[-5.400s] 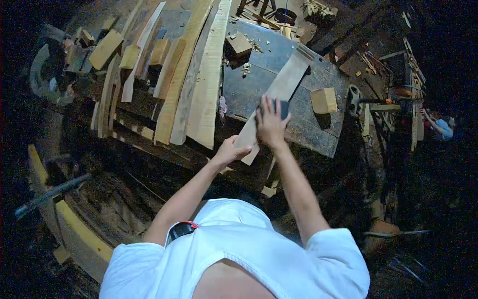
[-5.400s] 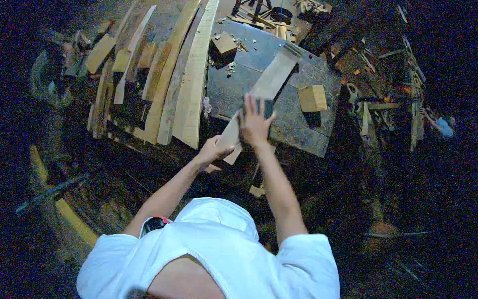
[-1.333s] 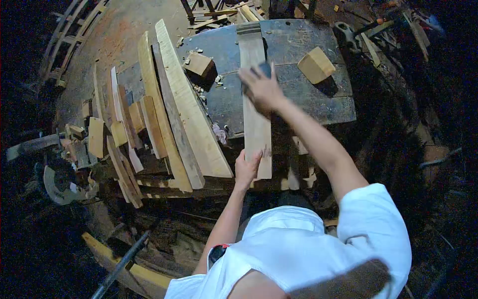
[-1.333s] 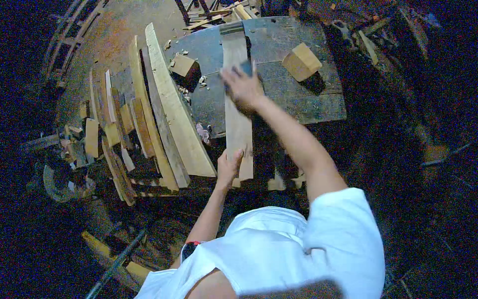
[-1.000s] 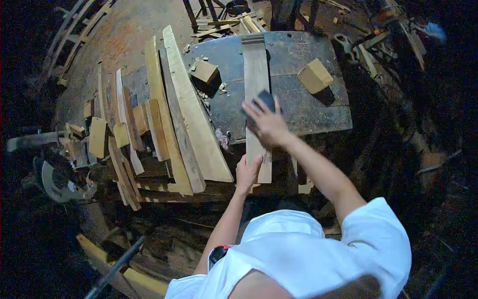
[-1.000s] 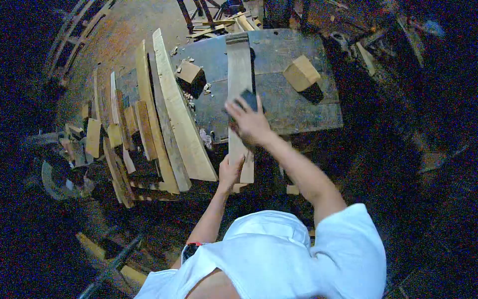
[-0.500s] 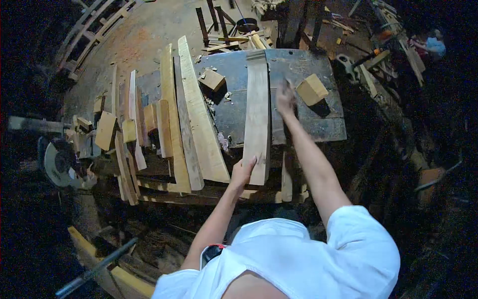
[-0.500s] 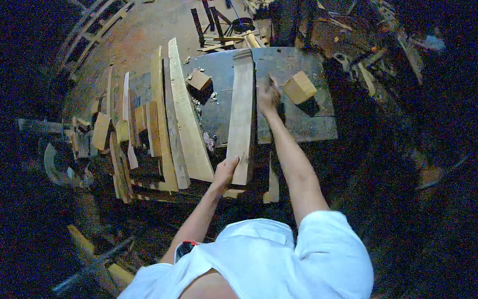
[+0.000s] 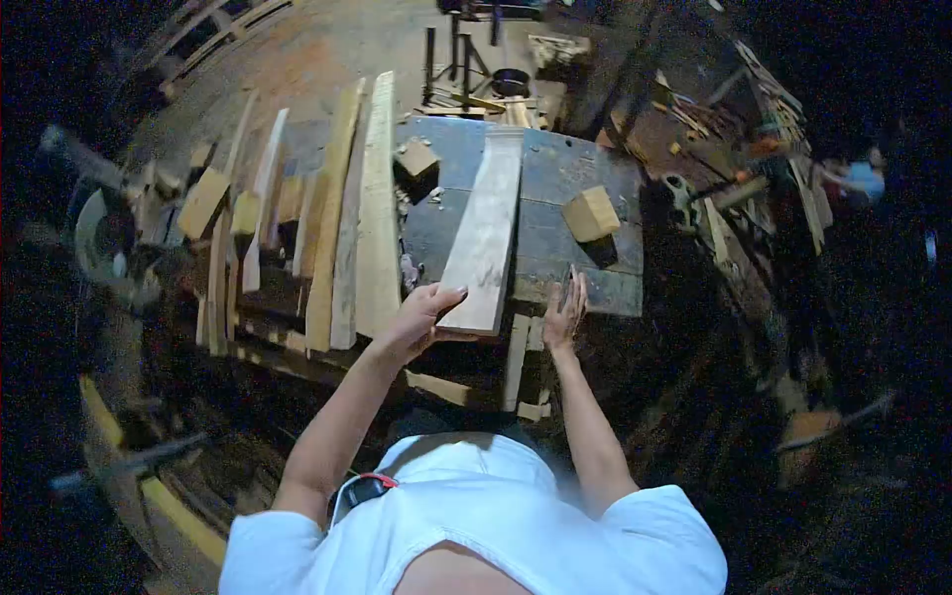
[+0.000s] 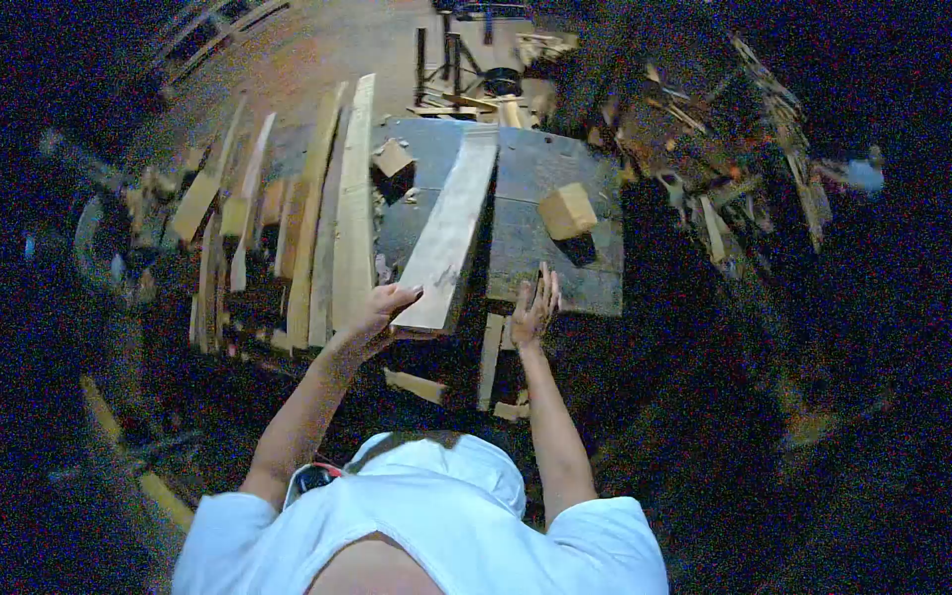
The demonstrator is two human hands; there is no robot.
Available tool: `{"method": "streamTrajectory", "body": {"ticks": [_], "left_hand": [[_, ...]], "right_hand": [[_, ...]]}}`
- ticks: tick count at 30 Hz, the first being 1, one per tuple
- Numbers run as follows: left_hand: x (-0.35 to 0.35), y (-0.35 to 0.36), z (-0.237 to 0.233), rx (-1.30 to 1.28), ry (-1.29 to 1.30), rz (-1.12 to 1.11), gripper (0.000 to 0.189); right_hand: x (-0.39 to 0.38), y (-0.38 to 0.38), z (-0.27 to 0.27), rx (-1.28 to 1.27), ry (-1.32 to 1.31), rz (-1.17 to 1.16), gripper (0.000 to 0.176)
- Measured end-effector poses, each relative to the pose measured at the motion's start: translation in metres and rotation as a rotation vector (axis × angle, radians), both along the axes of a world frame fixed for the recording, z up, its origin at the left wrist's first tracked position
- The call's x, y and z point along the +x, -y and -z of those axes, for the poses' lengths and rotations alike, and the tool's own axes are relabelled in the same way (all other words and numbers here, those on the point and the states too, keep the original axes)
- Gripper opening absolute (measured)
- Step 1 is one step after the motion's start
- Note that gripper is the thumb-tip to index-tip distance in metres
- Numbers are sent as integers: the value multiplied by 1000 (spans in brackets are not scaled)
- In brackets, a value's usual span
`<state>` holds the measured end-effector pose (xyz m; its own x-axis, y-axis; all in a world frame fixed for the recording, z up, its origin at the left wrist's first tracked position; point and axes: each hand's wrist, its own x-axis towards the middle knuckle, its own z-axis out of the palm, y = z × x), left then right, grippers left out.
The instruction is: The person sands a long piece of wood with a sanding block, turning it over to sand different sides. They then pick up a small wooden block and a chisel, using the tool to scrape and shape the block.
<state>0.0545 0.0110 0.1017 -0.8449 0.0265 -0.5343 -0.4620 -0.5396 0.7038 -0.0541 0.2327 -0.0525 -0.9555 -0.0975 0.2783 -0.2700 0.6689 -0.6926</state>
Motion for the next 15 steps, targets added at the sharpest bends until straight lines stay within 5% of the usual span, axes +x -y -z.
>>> {"method": "streamTrajectory", "body": {"ticks": [3,6,10,12,15], "left_hand": [[11,7,16,-66,60,-86,37],[14,23,42,96,111,-202,33],[10,29,70,-27,93,-374,34],[10,50,107,-437,-62,-178,38],[22,60,130,-755,-133,-247,37]], "right_hand": [[-23,2,20,-86,-161,-138,52],[-22,11,12,-20,-14,-243,53],[-7,12,-2,90,12,-275,56],[-1,21,-8,95,47,-327,57],[12,22,-13,108,110,-386,57]]}}
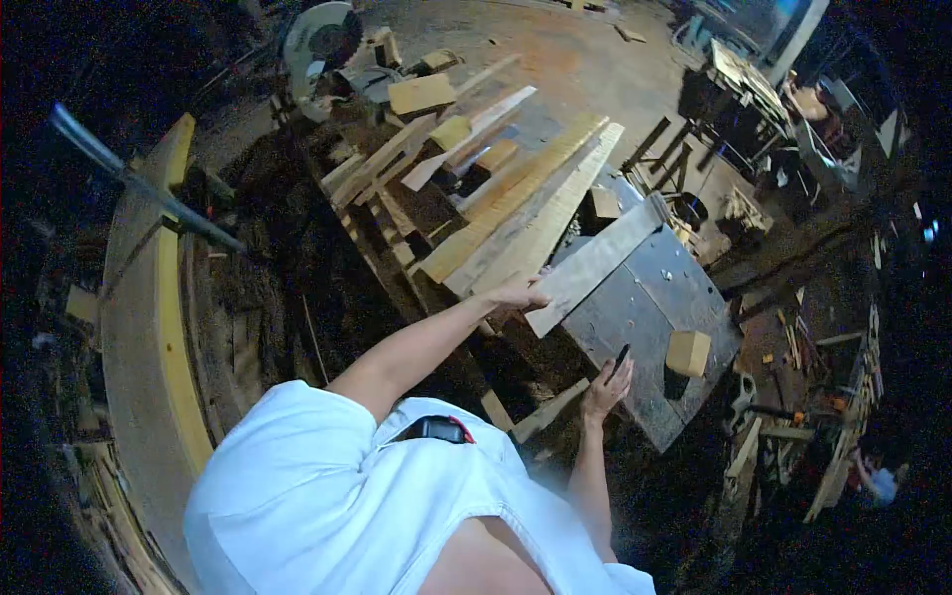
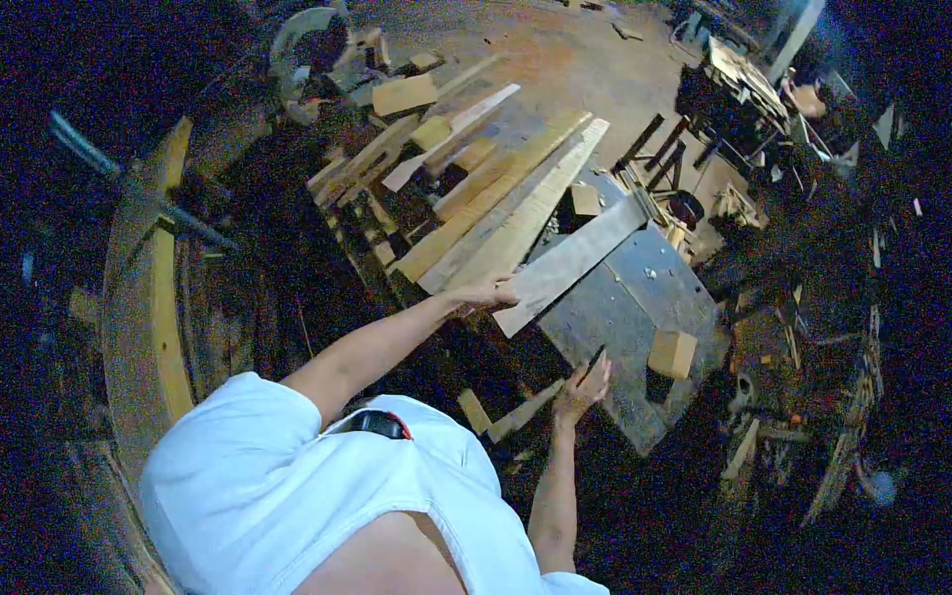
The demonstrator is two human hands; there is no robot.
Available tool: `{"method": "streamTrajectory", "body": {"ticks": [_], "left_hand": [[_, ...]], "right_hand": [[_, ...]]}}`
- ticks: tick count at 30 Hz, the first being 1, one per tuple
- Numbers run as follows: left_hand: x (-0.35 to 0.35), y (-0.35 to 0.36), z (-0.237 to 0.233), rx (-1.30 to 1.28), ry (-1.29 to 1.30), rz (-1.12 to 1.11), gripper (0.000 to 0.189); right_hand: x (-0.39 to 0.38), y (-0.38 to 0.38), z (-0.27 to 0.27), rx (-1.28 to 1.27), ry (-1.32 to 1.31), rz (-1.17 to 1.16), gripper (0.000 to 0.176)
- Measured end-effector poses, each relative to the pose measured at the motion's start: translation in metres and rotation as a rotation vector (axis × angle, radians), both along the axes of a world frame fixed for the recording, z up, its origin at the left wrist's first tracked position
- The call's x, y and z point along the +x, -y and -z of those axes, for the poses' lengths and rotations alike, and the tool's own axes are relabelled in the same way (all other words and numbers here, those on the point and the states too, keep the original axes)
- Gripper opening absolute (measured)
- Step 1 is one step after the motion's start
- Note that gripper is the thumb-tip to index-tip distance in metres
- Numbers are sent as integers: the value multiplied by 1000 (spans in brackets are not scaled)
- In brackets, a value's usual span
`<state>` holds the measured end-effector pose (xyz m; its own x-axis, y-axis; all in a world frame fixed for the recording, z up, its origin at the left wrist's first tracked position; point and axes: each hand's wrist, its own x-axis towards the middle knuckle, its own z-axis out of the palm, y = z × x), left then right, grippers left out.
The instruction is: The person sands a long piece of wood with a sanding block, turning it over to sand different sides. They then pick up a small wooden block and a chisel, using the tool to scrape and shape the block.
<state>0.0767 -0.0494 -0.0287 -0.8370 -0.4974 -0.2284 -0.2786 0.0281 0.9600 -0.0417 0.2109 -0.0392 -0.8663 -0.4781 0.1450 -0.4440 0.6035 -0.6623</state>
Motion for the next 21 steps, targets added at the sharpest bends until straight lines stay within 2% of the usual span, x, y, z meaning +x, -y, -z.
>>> {"method": "streamTrajectory", "body": {"ticks": [1,2,4,5,6,8,9,10,12,13,14,15,18,21], "left_hand": [[0,3,14,12,-67,-82,36],[3,3,1,7,-71,-83,36],[14,2,-37,-151,353,-147,55],[23,1,-26,-238,244,-152,58],[28,6,-24,-249,246,-171,58],[35,16,-15,-519,212,63,58],[38,24,-6,-539,111,89,51],[43,32,2,-538,113,94,51],[54,40,-46,-317,143,4,40],[61,47,-43,-317,141,13,40],[69,57,-35,-345,51,-78,36],[76,69,-28,-371,-42,-165,33],[94,115,-6,-357,-113,-220,29],[106,167,16,-257,-43,-376,22]], "right_hand": [[1,2,1,2,40,-23,58],[2,4,2,7,81,-38,59],[2,10,5,-14,68,-58,60],[2,14,6,-7,69,-38,60],[1,18,10,-7,74,-19,60],[-1,32,13,-77,69,-27,60],[2,41,6,-17,44,-2,58],[4,51,-2,43,18,27,57],[3,78,-6,41,-15,-2,58],[1,91,0,130,-75,5,62],[0,106,2,222,-137,15,66],[12,121,-26,243,-53,-29,78],[29,154,-29,237,-3,-27,82],[48,169,-28,249,45,43,77]]}}
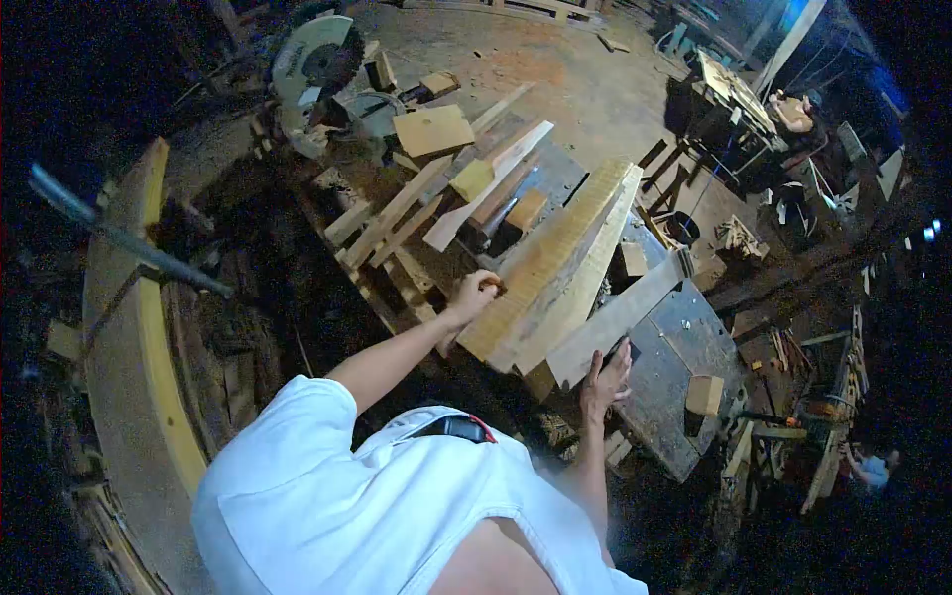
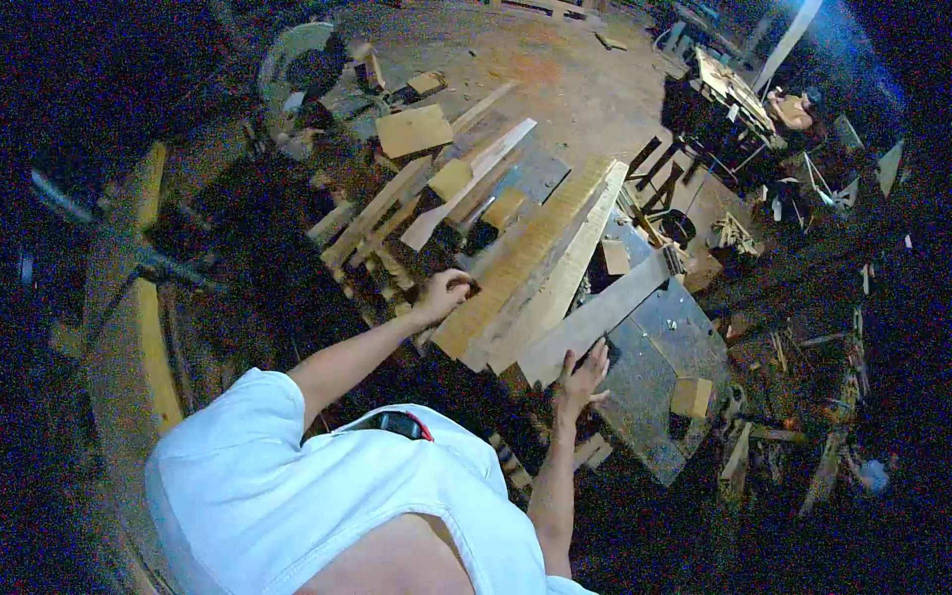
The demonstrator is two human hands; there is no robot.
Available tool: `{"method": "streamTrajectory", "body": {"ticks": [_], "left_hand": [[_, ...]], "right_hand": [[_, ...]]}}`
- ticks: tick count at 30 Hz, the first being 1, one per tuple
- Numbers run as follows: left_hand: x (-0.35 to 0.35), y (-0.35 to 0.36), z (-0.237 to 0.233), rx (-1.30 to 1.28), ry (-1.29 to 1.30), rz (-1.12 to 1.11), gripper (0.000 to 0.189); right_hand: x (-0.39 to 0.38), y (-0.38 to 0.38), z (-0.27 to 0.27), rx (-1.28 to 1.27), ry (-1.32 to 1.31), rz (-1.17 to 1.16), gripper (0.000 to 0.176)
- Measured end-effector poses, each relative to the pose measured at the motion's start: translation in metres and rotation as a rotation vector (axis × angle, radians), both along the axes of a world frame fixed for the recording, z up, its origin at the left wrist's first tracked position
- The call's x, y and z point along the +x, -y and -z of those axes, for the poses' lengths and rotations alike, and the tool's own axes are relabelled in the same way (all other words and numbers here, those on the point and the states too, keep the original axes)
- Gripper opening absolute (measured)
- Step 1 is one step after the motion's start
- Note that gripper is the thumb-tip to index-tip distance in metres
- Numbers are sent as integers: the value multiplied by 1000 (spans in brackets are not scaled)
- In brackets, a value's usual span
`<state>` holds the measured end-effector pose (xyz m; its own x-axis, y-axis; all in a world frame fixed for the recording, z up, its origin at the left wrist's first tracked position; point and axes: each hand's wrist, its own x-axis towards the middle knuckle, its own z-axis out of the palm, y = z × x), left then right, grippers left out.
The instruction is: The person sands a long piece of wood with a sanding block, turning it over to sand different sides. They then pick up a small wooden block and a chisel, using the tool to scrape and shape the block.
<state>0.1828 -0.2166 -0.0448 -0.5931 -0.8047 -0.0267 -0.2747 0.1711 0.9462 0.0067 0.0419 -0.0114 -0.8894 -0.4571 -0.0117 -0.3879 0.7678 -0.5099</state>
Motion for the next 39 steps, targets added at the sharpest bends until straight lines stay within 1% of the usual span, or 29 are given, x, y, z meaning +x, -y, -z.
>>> {"method": "streamTrajectory", "body": {"ticks": [3,4,6,7,9,11,13,14,15,16,17,18,19,21,22,23,25,27,28,29,30,31,32,33,34,35,37,38,39], "left_hand": [[-14,51,26,-90,2,-201,44],[-23,65,32,-80,3,-180,44],[-40,90,49,-317,-151,-276,59],[-42,99,54,-307,-148,-241,59],[-48,111,47,-155,-123,-81,66],[-50,116,41,-216,-77,-85,60],[-47,123,35,-209,173,61,53],[-46,122,47,-448,26,30,48],[-41,115,30,-438,23,47,48],[-29,108,-8,-268,14,81,48],[-20,102,-27,-99,11,113,48],[-15,97,-20,-111,-87,115,47],[-7,89,-14,-106,-79,125,47],[12,59,-58,402,-371,146,48],[17,49,-47,404,-412,161,48],[26,39,-52,429,-404,177,51],[34,18,-68,498,-391,185,48],[36,-1,-74,491,-444,192,45],[41,-6,-65,463,-397,230,46],[44,-7,-69,204,-305,222,47],[47,-11,-73,309,-265,220,48],[51,-13,-77,415,-220,215,49],[54,-12,-80,415,-211,220,49],[56,-10,-82,325,-178,305,50],[58,-8,-82,235,-149,389,51],[60,-5,-74,238,-146,394,51],[64,1,-50,38,-175,549,56],[59,5,-58,-31,-176,440,47],[52,13,-56,-27,-177,455,47]], "right_hand": [[21,1,4,2,-35,101,70],[24,-3,7,2,-75,151,69],[32,-12,6,37,-189,213,66],[37,-17,3,48,-182,247,66],[46,-28,-6,72,-223,249,62],[58,-33,-25,74,-264,262,58],[61,-35,-35,90,-318,279,57],[66,-28,-48,130,-284,311,56],[67,-22,-55,143,-285,326,56],[66,-16,-60,56,-286,265,54],[66,-7,-65,-32,-284,202,53],[67,10,-74,-39,-349,156,49],[65,25,-73,-33,-341,165,49],[62,52,-71,-159,175,20,46],[62,64,-47,-306,347,-16,46],[62,79,-23,-456,515,-55,46],[87,138,-57,-740,1190,160,44],[95,166,-48,-758,1553,194,40],[96,177,-44,-768,1551,196,40],[96,187,-40,-712,1624,71,36],[96,191,-38,-653,1693,-55,32],[98,190,-36,-661,1696,-50,32],[101,187,-42,-693,1609,-34,29],[103,183,-47,-720,1522,-18,26],[100,173,-49,-762,1545,-55,27],[98,163,-56,-765,1545,-49,27],[98,140,-70,-766,1298,-48,38],[96,124,-70,-777,1282,7,49],[94,111,-70,-786,1277,21,49]]}}
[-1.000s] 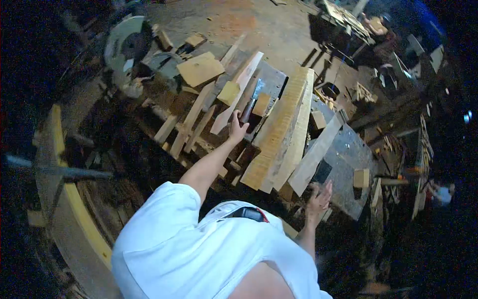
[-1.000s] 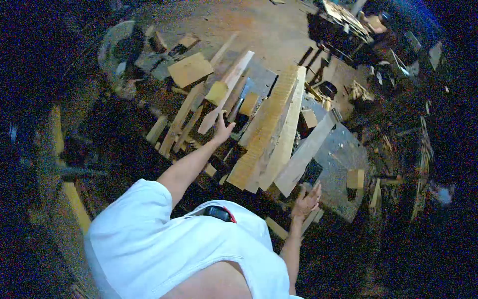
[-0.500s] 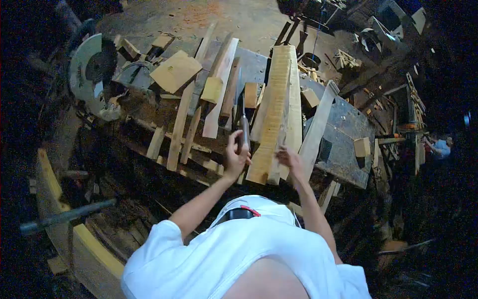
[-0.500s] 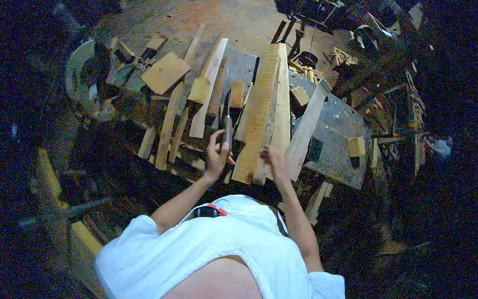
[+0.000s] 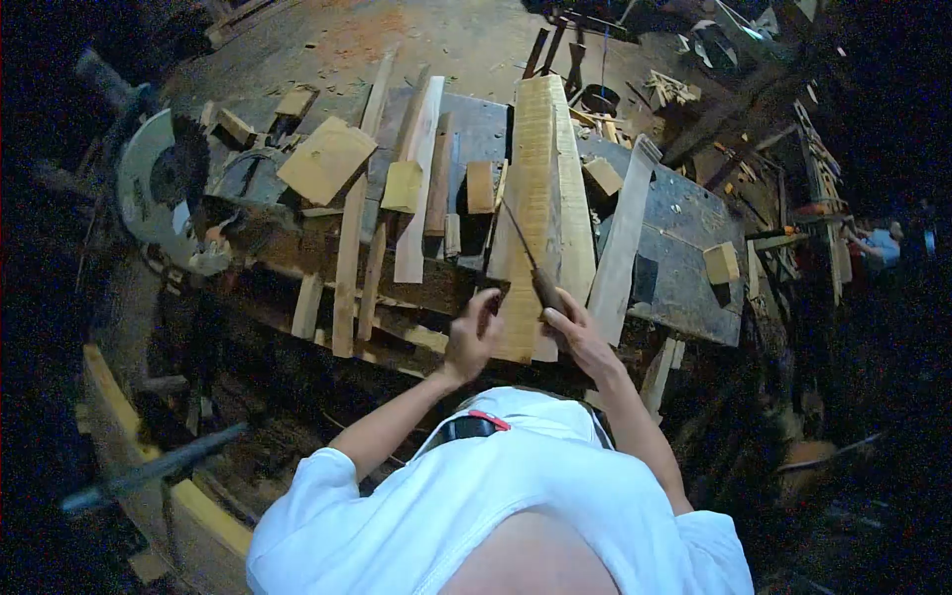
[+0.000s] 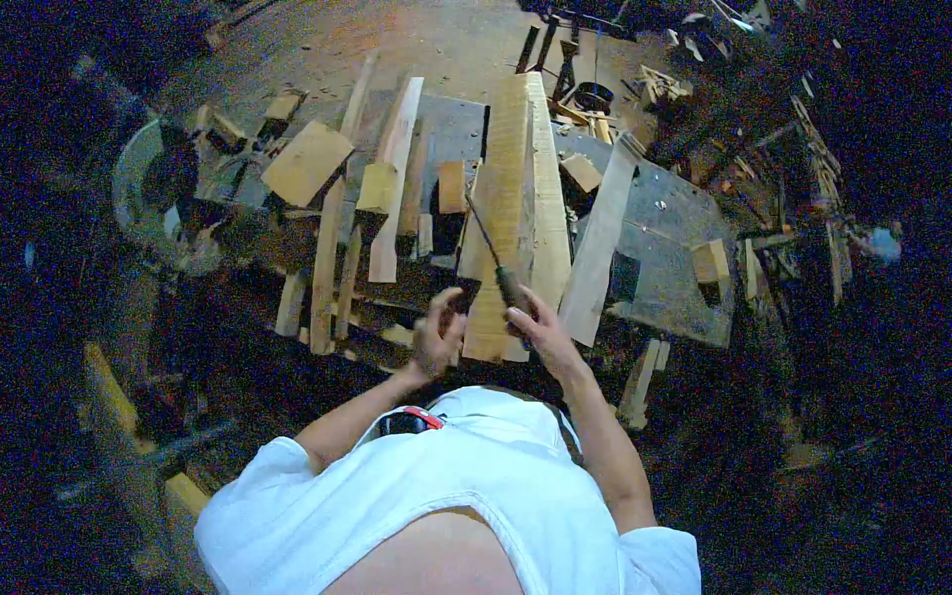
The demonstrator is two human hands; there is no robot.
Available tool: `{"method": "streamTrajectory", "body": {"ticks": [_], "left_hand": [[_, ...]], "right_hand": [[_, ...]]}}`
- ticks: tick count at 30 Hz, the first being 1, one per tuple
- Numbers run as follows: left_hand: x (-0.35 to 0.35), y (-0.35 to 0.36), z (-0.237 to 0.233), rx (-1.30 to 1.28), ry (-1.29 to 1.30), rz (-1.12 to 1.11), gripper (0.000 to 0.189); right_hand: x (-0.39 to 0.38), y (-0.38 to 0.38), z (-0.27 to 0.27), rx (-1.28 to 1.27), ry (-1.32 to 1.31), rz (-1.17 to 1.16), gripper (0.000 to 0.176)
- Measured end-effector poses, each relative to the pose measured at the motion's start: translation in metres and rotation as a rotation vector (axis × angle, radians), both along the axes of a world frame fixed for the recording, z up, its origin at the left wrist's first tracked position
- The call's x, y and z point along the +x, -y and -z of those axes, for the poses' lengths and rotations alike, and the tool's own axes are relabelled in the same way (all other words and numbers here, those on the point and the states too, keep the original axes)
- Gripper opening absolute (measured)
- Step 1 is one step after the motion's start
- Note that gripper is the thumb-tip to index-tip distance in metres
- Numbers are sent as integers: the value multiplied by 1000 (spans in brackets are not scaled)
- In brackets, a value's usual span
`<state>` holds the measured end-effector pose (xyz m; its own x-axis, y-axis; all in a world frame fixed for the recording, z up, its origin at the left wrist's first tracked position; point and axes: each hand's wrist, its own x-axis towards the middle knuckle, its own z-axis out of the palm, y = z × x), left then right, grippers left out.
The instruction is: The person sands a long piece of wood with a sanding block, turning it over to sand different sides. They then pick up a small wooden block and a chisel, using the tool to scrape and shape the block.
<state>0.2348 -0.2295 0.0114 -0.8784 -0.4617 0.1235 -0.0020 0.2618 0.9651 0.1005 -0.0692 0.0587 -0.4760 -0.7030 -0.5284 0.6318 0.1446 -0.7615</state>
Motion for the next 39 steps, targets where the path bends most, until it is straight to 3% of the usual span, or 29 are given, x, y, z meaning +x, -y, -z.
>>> {"method": "streamTrajectory", "body": {"ticks": [3,4,6,7,8,10,14,16,18,20,21,22,24,25,26,28,31,34,35,38,39], "left_hand": [[-26,37,13,40,34,-189,28],[-36,50,18,8,21,-221,23],[-59,74,27,-313,-90,-227,21],[-67,86,33,-177,70,-123,33],[-80,91,37,-181,71,-120,33],[-107,99,45,-419,128,-168,54],[-160,108,74,-549,187,-194,76],[-179,111,83,-315,313,-206,83],[-180,107,64,-431,361,-218,83],[-181,126,74,-245,322,-137,82],[-182,132,90,-339,72,-231,77],[-178,147,104,-345,76,-233,77],[-165,160,83,383,306,-91,68],[-143,145,42,611,212,-42,59],[-131,138,36,610,214,-44,59],[-111,131,33,948,-23,306,57],[-97,113,21,1086,171,276,58],[-96,101,30,976,155,318,63],[-96,100,36,1060,-9,380,73],[-89,87,-23,971,118,384,81],[-91,82,-23,970,124,390,81]], "right_hand": [[-1,-38,-1,231,-495,48,56],[0,-51,-2,242,-493,68,56],[4,-67,-1,337,-754,102,53],[10,-68,-12,331,-738,152,52],[14,-72,-10,329,-736,156,52],[21,-84,-6,430,-836,225,52],[29,-97,-14,517,-905,277,54],[35,-102,-24,561,-932,273,53],[39,-106,-33,614,-890,289,53],[42,-111,-21,636,-927,305,53],[45,-109,-26,636,-915,316,52],[46,-110,-21,630,-911,316,52],[46,-115,-10,555,-858,373,52],[45,-115,-9,552,-857,371,52],[44,-114,-9,573,-824,363,52],[45,-112,-8,592,-786,349,52],[39,-106,-2,497,-765,362,53],[36,-104,-3,466,-732,377,53],[37,-102,-7,455,-731,365,52],[41,-105,-16,437,-748,357,51],[44,-108,-17,430,-772,357,50]]}}
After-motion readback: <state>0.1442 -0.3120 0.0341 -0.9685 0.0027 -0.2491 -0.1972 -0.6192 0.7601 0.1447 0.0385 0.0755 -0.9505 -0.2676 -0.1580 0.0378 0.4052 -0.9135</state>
